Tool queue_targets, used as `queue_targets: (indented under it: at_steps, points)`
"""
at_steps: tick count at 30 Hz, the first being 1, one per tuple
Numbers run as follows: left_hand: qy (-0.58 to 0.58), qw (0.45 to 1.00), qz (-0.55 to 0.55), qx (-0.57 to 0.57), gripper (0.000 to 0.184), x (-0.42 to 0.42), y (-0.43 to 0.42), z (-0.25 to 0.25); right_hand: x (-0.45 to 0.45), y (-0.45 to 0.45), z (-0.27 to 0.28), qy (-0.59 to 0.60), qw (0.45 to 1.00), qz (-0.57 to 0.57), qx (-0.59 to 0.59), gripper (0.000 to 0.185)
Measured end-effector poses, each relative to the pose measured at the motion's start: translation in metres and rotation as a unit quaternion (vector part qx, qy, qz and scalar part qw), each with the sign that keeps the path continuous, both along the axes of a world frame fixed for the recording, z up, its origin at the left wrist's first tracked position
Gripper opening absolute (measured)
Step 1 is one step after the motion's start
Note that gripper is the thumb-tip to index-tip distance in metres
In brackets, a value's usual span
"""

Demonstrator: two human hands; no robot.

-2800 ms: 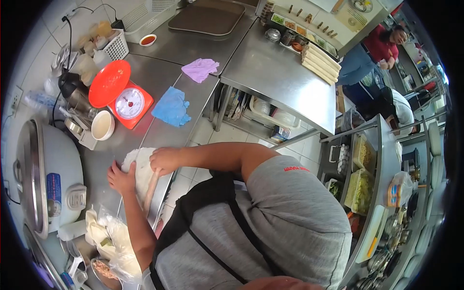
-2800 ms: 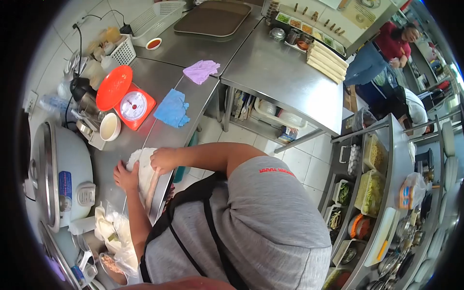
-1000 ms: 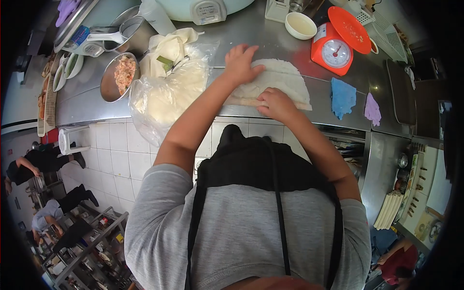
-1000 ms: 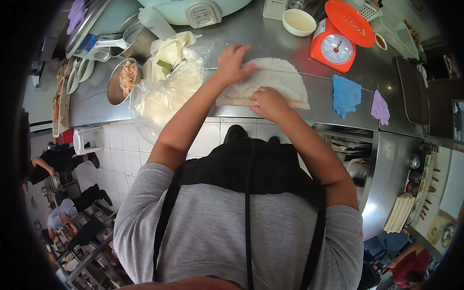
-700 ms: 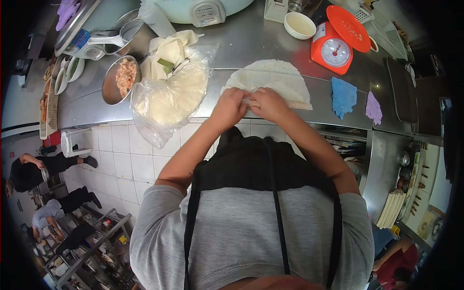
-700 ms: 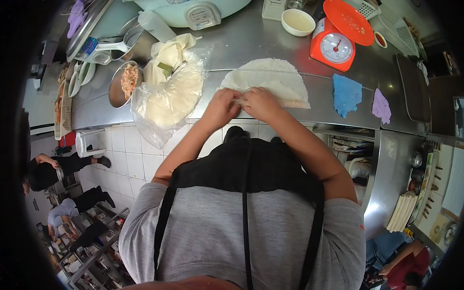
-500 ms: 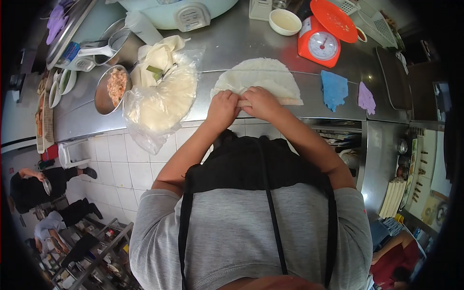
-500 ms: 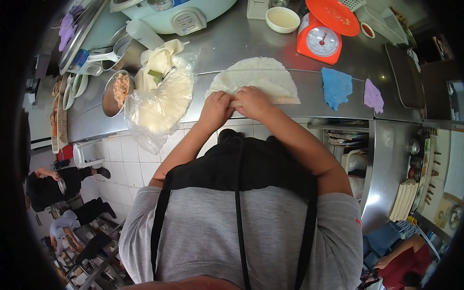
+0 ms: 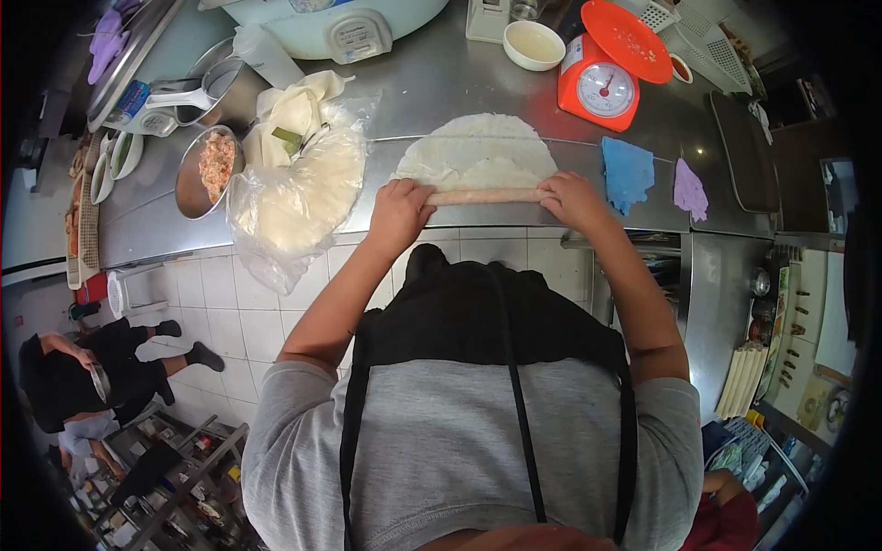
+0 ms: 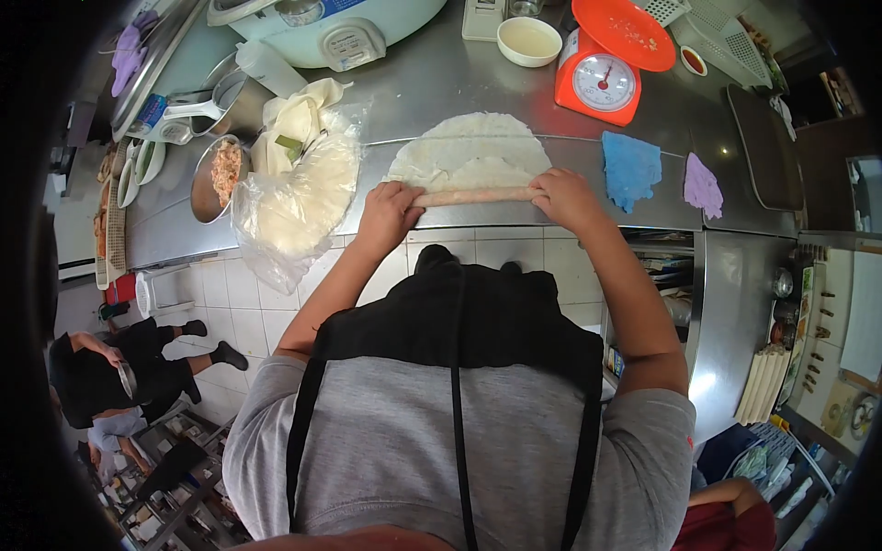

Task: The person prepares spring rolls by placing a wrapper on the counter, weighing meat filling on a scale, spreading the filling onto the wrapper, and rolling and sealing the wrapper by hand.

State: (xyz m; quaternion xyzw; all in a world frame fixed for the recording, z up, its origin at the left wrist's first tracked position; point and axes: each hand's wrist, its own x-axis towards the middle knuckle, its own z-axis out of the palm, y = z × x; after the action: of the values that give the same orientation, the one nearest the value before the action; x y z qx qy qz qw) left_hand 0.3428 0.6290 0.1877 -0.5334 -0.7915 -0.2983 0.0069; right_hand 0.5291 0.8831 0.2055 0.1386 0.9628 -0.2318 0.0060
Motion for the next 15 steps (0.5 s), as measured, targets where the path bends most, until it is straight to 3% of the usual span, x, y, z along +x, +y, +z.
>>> queue_targets:
  at_steps: [4, 7, 10, 13, 15]
  points:
    - [-0.040, 0.997, 0.041, -0.047, 0.020, -0.005, 0.002, 0.010, -0.004, 0.013, -0.003, -0.033, 0.970, -0.110, -0.216, 0.015]
    - [0.018, 0.994, 0.032, -0.104, 0.019, -0.016, 0.005, 0.010, -0.012, 0.015, 0.001, -0.055, 0.981, -0.094, -0.158, 0.013]
    - [0.086, 0.991, 0.045, -0.092, 0.020, -0.021, 0.009, 0.009, -0.012, 0.013, -0.007, 0.007, 0.999, -0.051, 0.007, 0.013]
    - [0.129, 0.990, 0.060, -0.021, 0.021, -0.009, 0.021, 0.008, -0.014, 0.004, -0.009, 0.014, 0.995, -0.080, 0.062, 0.012]
    - [0.099, 0.995, 0.022, 0.016, 0.027, 0.004, 0.035, 0.001, -0.021, -0.006, -0.010, 0.067, 0.990, -0.078, 0.097, 0.012]
